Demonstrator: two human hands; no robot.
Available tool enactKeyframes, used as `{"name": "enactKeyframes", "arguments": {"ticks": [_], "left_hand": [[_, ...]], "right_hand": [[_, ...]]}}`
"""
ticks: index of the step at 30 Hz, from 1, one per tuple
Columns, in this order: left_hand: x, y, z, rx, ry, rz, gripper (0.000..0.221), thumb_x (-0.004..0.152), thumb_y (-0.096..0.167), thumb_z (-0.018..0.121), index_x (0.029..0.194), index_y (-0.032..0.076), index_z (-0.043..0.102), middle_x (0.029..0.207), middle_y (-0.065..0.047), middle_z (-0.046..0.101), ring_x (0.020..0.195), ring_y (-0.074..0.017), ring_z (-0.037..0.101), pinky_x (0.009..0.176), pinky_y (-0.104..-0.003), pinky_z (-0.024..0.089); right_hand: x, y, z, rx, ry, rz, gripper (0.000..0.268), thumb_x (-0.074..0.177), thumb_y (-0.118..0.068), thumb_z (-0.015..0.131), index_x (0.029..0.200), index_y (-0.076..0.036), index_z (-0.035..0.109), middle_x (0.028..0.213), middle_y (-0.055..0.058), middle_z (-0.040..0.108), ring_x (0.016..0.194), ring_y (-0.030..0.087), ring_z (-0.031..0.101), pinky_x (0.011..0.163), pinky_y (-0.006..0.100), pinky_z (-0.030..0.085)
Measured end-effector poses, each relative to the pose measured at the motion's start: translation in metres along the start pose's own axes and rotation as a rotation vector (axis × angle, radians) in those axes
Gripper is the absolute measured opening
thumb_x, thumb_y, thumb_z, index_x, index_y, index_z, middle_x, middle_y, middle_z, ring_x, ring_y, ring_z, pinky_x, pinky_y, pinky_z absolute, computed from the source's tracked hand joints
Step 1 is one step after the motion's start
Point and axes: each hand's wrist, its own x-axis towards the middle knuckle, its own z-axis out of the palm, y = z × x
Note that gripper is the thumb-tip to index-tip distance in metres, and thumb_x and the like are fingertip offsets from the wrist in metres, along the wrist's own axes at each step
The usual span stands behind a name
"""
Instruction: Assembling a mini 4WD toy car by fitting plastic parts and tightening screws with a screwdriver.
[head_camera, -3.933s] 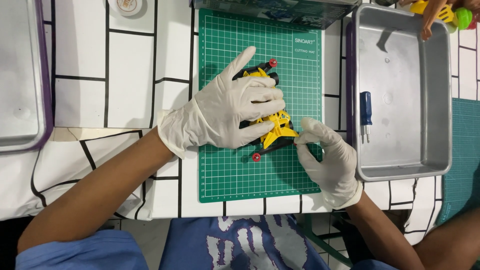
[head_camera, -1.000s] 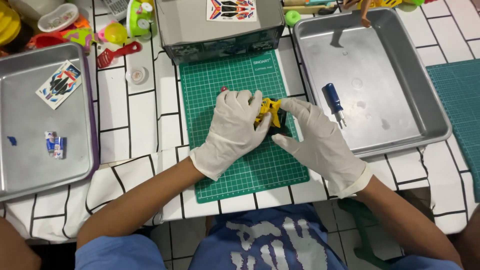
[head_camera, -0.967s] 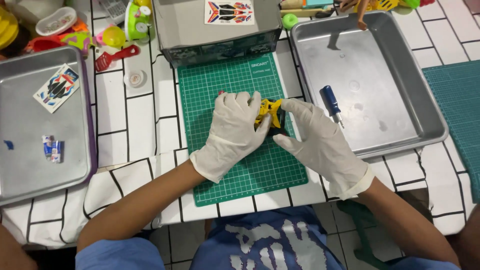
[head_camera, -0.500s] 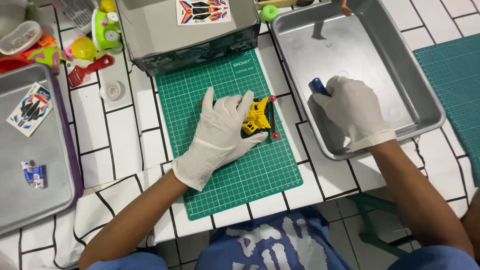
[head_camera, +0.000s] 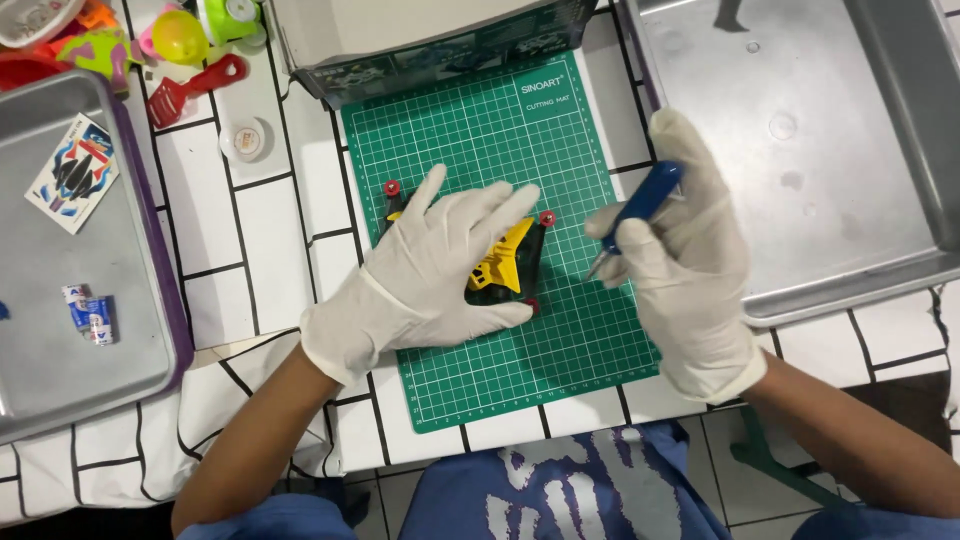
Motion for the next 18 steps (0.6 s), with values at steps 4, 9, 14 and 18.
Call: {"name": "enactKeyframes", "arguments": {"ticks": [4, 9, 14, 18], "left_hand": [[-0.008, -0.007, 0.016, -0.069, 0.250, 0.149, 0.084, 0.087, 0.045, 0.077, 0.151, 0.005, 0.042, 0.141, -0.020, 0.061, 0.124, -0.0360, 0.063, 0.121, -0.065, 0.028], [-0.008, -0.011, 0.024, -0.052, 0.293, 0.276, 0.091, 0.086, 0.072, 0.062, 0.140, -0.001, 0.058, 0.127, -0.023, 0.069, 0.117, -0.0390, 0.066, 0.115, -0.061, 0.037], [-0.008, -0.016, 0.032, -0.017, 0.346, 0.286, 0.072, 0.102, 0.060, 0.043, 0.135, 0.000, 0.062, 0.120, -0.022, 0.070, 0.107, -0.0381, 0.067, 0.106, -0.054, 0.047], [-0.007, -0.016, 0.036, -0.033, 0.359, 0.283, 0.071, 0.102, 0.059, 0.040, 0.134, 0.000, 0.062, 0.123, -0.020, 0.069, 0.108, -0.0366, 0.068, 0.100, -0.048, 0.052]], "right_hand": [[0.003, 0.025, 0.012, -0.046, 0.040, 0.129, 0.063, 0.107, -0.013, 0.054, 0.163, -0.007, 0.025, 0.095, 0.013, 0.066, 0.063, 0.008, 0.059, 0.063, 0.018, 0.057], [0.014, 0.042, 0.009, -0.127, 0.055, -0.073, 0.055, 0.111, -0.013, 0.056, 0.159, -0.011, 0.029, 0.175, 0.010, 0.019, 0.100, 0.017, 0.066, 0.061, 0.020, 0.057], [0.014, 0.048, 0.000, -0.284, 0.008, -0.132, 0.056, 0.110, -0.003, 0.052, 0.160, -0.009, 0.028, 0.135, 0.016, 0.047, 0.095, 0.021, 0.069, 0.064, 0.023, 0.060], [0.024, 0.047, -0.003, -0.340, -0.013, -0.155, 0.054, 0.111, -0.026, 0.055, 0.153, -0.002, 0.030, 0.111, 0.023, 0.064, 0.082, 0.021, 0.069, 0.058, 0.024, 0.060]]}}
